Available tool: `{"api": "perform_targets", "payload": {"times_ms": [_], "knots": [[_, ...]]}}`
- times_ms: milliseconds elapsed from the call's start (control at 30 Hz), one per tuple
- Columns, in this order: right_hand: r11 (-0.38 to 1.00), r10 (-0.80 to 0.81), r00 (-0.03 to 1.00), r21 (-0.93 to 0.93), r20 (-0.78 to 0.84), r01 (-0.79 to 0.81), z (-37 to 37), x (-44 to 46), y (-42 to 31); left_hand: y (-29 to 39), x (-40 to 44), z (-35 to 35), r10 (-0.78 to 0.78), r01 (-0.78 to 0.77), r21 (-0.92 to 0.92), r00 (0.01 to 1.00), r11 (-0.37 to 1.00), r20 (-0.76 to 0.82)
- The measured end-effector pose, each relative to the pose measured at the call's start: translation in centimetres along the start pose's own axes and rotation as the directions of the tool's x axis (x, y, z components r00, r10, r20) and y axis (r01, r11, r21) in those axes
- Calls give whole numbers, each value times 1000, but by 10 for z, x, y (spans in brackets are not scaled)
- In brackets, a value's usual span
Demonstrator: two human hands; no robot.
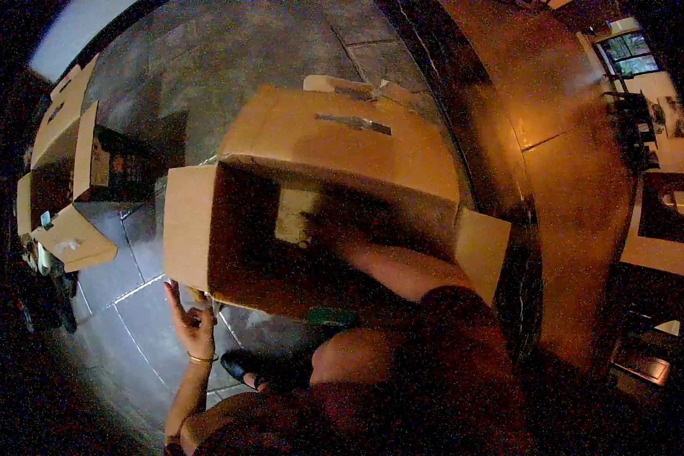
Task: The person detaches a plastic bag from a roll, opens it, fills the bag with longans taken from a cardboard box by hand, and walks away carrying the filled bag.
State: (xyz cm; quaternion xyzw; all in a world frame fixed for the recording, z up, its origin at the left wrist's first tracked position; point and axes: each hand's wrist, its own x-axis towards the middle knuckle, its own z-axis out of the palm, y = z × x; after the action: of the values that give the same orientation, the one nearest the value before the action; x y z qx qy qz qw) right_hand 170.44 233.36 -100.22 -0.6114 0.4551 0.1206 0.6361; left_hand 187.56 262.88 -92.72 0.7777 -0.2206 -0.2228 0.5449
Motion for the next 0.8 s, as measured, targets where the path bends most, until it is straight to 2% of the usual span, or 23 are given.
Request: {"api": "perform_targets", "payload": {"times_ms": [33,67,100,133,200,233,300,367,433,500,567,667,767,800], "knots": [[971,-66,997,-234,-26,58,8,26,20,1,1,2,11,-11,-3,1000,1000,-5],[912,-165,986,-383,-16,147,18,46,43,3,1,4,20,-20,-6,1000,1000,-12],[822,-263,965,-525,-5,221,28,66,65,3,1,4,28,-29,-10,999,1000,-24],[741,-383,923,-586,33,328,43,77,90,2,0,2,20,-20,-10,1000,1000,-21],[505,-419,870,-730,260,461,47,72,86,-1,-2,-1,5,-5,-15,1000,1000,-20],[356,-304,857,-785,416,507,39,50,61,-3,-2,-3,27,-27,0,1000,1000,-16],[257,-198,854,-815,481,519,36,36,50,-6,-2,-5,69,-69,28,998,997,-5],[368,-267,897,-823,352,432,40,25,54,-6,-2,-5,69,-68,29,998,997,-12],[428,-271,901,-797,337,427,42,28,59,-7,-1,-5,71,-71,35,997,997,-10],[450,-364,890,-785,275,427,51,46,84,-7,-1,-6,81,-81,52,997,995,-2],[436,-532,832,-790,159,431,69,65,112,-3,0,-5,50,-50,6,999,999,-5],[475,-498,861,-797,107,374,77,70,118,1,-1,-3,47,-47,6,999,999,-4],[485,-749,662,-704,-30,518,91,88,144,0,-2,-4,44,-44,19,999,999,-16],[556,-661,750,-651,31,517,87,83,128,-2,-2,-6,38,-37,22,999,999,-21]]}}
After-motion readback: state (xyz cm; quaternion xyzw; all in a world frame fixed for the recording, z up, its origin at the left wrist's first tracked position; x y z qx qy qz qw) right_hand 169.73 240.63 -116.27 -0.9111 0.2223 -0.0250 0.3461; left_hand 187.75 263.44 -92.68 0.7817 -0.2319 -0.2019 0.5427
